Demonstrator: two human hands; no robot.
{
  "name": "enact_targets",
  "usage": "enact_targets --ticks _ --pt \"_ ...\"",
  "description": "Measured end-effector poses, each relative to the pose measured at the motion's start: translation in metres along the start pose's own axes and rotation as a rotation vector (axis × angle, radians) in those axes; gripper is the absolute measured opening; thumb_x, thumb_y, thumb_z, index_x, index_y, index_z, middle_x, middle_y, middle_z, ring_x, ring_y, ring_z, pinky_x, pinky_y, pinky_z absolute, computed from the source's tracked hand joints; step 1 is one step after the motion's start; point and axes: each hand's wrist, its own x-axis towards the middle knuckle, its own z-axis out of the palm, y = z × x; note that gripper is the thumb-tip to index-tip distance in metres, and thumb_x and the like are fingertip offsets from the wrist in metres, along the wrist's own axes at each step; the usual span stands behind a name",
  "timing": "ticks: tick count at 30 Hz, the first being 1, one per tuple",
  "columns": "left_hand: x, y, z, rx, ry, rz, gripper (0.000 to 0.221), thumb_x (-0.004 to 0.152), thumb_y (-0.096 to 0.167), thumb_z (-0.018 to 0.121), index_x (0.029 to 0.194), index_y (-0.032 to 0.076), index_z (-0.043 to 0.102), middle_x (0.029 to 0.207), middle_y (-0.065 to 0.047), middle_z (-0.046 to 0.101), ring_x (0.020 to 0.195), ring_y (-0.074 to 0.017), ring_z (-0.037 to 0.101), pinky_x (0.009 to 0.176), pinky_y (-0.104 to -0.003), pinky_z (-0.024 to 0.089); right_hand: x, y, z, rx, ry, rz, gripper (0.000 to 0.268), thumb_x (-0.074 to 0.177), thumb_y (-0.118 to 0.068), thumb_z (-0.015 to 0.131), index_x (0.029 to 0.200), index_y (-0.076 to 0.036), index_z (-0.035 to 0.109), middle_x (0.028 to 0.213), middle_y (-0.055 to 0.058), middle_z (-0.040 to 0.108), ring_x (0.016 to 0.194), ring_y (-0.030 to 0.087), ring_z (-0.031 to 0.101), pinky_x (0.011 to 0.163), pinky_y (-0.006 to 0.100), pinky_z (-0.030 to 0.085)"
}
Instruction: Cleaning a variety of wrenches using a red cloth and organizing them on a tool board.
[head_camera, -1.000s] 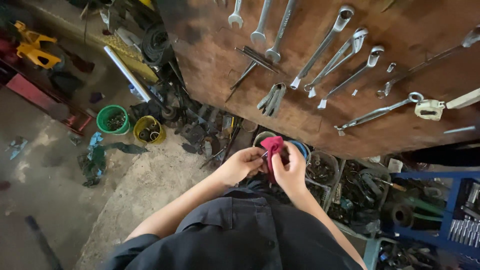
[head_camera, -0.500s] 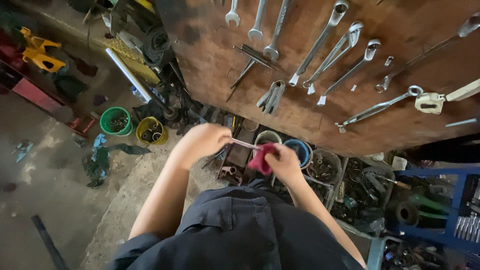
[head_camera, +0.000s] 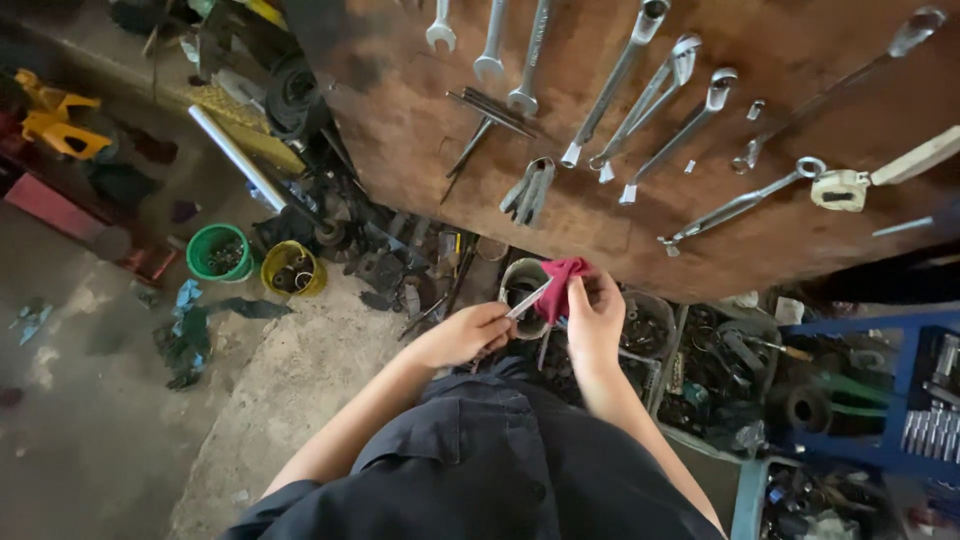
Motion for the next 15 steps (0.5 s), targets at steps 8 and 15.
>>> enact_targets --ticks 8,15 --pt "0.013 0.016 0.007 0.005 0.166 0.131 0.018 0.102 0.014 0.054 0.105 -0.002 0.061 0.085 -0.012 0.063 0.078 -0.0197 0.063 0.069 -0.035 0.050 -0.038 -0.026 0.024 -0.001 -0.124 0.108 0.017 0.096 -0.006 0.061 0.108 -0.001 0.071 0.088 0.000 0.072 0.074 0.007 0.062 0.068 0.023 0.049" --pt "0.027 0.023 0.006 0.102 0.146 0.096 0.020 0.099 0.017 0.056 0.103 -0.001 0.063 0.085 -0.017 0.065 0.078 -0.0265 0.064 0.071 -0.038 0.051 -0.015 -0.026 0.006 0.001 -0.093 0.135 0.019 0.098 -0.006 0.058 0.106 0.002 0.073 0.087 0.004 0.073 0.072 0.010 0.064 0.066 0.026 0.051"
